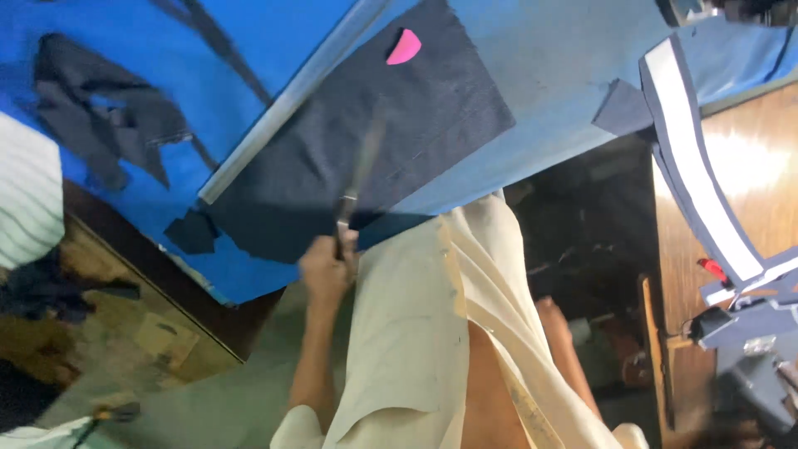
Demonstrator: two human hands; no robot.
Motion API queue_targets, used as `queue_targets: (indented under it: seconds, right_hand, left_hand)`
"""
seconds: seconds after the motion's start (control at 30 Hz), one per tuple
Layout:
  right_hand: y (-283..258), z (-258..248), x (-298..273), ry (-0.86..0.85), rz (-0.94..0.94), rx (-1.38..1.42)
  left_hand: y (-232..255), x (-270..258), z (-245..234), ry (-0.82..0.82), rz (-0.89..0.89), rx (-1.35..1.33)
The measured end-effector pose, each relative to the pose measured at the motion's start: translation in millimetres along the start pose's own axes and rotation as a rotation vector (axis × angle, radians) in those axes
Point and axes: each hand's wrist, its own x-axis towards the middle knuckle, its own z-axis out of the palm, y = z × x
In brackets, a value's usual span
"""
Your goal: The person measures and marks a dark fabric piece on a blue table using a metal ruler and pink chalk, then cuts along the marked lines with shears. The person repeats the measuring and cutting process on a second fabric piece, handling the cut pieces and scraps on the table.
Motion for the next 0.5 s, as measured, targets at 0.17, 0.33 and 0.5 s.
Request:
queue_targets:
  seconds: [0.17, 0.33, 0.5]
  right_hand:
    - [-10, -134, -42, 0.755, 0.303, 1.219]
    - [21, -407, -83, 1.405, -0.007, 0.969]
    - [-2, -575, -38, 1.373, -0.333, 0.73]
  left_hand:
    - [-139, -37, -33, 0.423, -0.268, 0.482]
    - [-184, -15, -27, 0.605, -0.307, 0.553]
    - [-176, 18, -39, 0.641, -0.233, 0.51]
